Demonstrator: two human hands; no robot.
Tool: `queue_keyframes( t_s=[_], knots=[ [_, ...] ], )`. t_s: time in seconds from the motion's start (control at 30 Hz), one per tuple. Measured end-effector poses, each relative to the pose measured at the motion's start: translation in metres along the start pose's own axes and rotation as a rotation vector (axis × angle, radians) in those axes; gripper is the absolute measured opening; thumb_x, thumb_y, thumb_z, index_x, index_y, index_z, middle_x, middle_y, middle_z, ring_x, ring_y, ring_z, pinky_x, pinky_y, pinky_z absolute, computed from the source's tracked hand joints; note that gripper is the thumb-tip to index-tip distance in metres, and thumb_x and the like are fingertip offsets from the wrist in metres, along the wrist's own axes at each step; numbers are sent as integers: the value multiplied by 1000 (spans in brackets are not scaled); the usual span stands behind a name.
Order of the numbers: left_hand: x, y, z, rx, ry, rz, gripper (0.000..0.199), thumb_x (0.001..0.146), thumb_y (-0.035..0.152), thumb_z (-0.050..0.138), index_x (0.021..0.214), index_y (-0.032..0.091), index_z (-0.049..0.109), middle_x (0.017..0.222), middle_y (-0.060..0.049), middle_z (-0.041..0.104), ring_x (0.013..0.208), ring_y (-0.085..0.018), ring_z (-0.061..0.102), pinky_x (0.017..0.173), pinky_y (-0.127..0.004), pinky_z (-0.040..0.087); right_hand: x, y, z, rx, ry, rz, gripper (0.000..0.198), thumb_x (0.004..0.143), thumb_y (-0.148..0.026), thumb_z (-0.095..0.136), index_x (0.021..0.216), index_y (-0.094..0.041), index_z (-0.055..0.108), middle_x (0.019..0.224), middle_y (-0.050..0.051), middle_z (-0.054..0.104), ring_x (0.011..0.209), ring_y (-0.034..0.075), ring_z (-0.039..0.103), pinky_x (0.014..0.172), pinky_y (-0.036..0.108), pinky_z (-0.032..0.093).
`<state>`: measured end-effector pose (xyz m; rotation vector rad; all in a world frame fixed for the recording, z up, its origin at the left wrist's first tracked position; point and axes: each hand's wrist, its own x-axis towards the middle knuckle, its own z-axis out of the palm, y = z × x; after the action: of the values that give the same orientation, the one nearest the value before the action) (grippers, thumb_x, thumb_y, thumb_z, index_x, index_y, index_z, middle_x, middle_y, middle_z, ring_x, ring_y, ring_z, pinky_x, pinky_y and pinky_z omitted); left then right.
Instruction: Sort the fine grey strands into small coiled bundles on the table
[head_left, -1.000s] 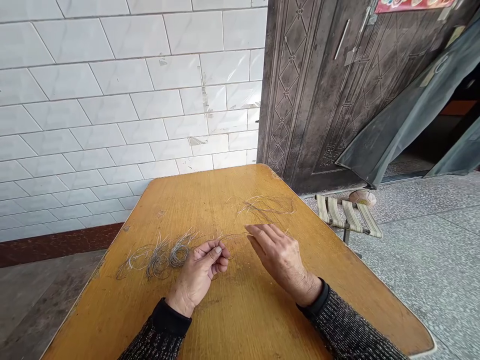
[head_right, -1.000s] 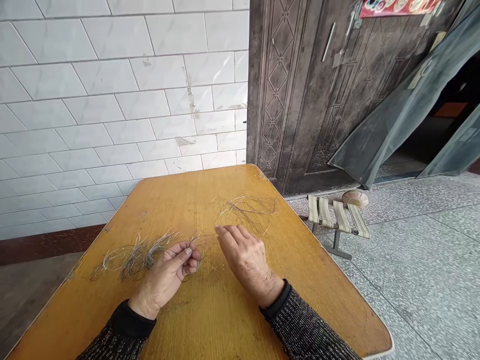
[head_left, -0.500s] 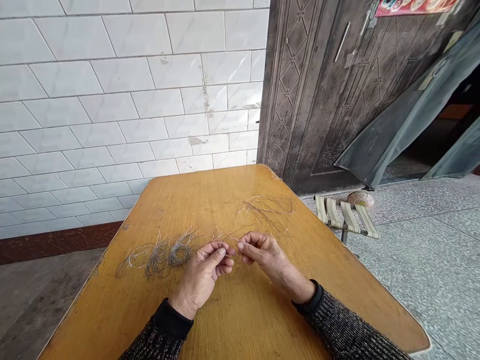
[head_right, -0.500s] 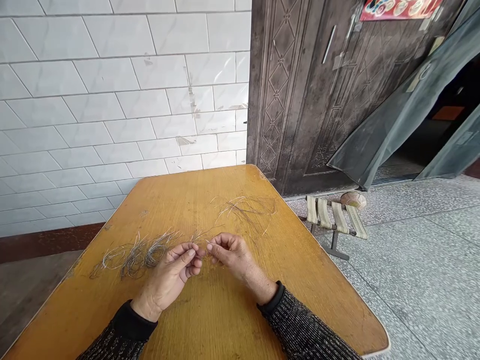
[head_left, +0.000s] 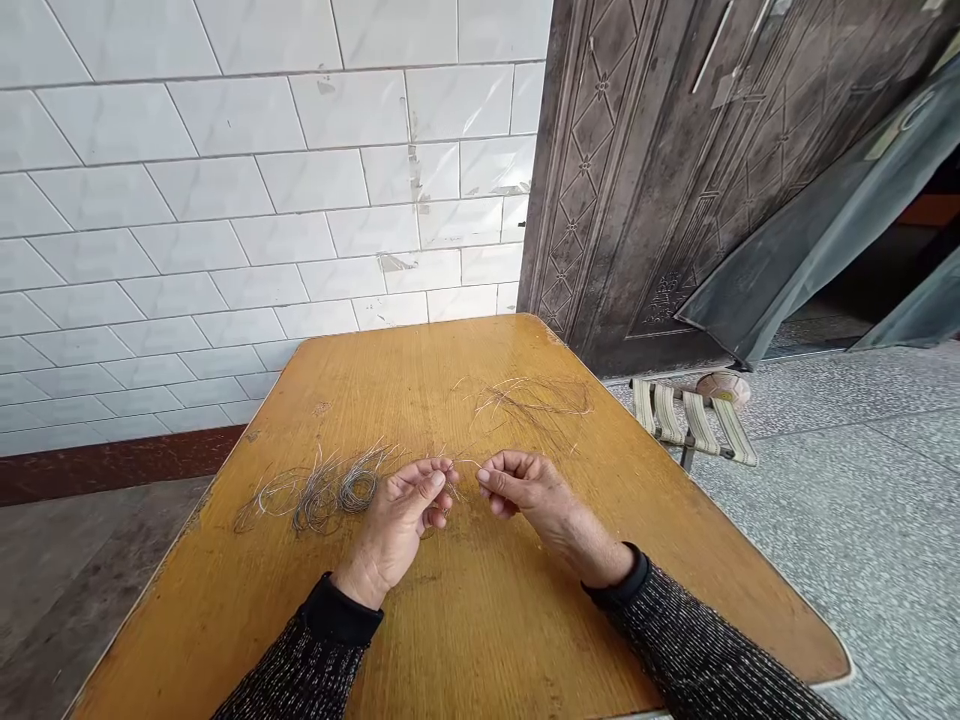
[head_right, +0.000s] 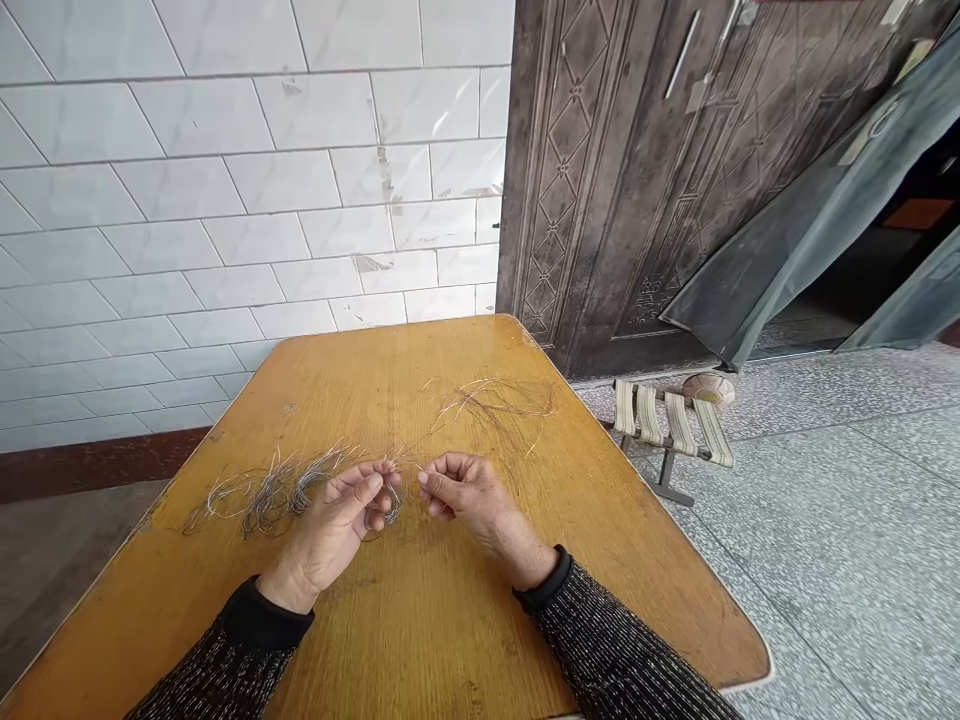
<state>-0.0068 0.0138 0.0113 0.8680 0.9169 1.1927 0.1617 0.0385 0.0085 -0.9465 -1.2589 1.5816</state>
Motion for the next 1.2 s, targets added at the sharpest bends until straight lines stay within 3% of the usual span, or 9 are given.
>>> queue_keyframes(
  t_s=[0.13,0.27,0.47,0.67,0.8,0.93,1.03,1.2],
  knots=[
    [0,0,0,-17,3,-7,20,63,25,75,74,13,63,67,0,60,56,-6,51,50,-18,37,-2,1,1,-16,-25,-12,34,63,-45,69,61,-14,55,54,-4,56,41,4,45,42,17,35],
    [1,-2,0,-126,19,-15,19,63,23,75,74,13,62,68,0,61,57,-6,53,52,-17,40,-4,2,3,-34,-129,-102,31,73,-46,62,70,-15,58,57,-3,56,45,4,46,46,18,38],
    [1,-5,0,-175,9,-51,16,66,22,73,72,13,62,70,-1,62,59,-6,54,54,-17,43,-4,12,11,51,-277,-243,25,65,-32,73,79,-19,57,79,-1,62,71,9,57,67,23,46],
    [1,-7,2,-186,-11,-76,17,63,21,74,70,12,62,66,0,59,55,-6,52,51,-17,43,-5,18,11,-243,-221,-387,15,78,-33,62,81,-18,59,81,2,63,75,12,59,70,26,47],
    [1,-6,2,-167,4,-56,19,62,22,75,70,12,61,66,1,59,55,-6,51,50,-17,41,-5,19,9,-489,-123,-569,17,83,-34,55,81,-18,60,78,3,62,69,12,57,60,24,45],
    [1,-7,4,-110,20,8,21,63,26,74,71,13,60,66,1,58,56,-6,50,52,-18,39,-6,19,11,-600,-72,-680,23,89,-34,45,79,-19,59,72,2,59,67,11,55,62,23,43],
    [-1,-8,5,-37,30,72,20,67,29,70,72,14,58,66,1,57,57,-7,50,53,-20,39,-7,21,14,-589,-34,-648,25,90,-34,42,76,-19,57,69,1,57,63,11,53,61,22,42],
    [-4,-6,7,140,47,161,20,74,33,63,73,15,56,66,1,56,57,-8,50,57,-23,40,-9,25,22,-374,22,-410,29,88,-39,43,72,-18,53,56,-2,53,52,9,49,55,22,41]
  ],
)
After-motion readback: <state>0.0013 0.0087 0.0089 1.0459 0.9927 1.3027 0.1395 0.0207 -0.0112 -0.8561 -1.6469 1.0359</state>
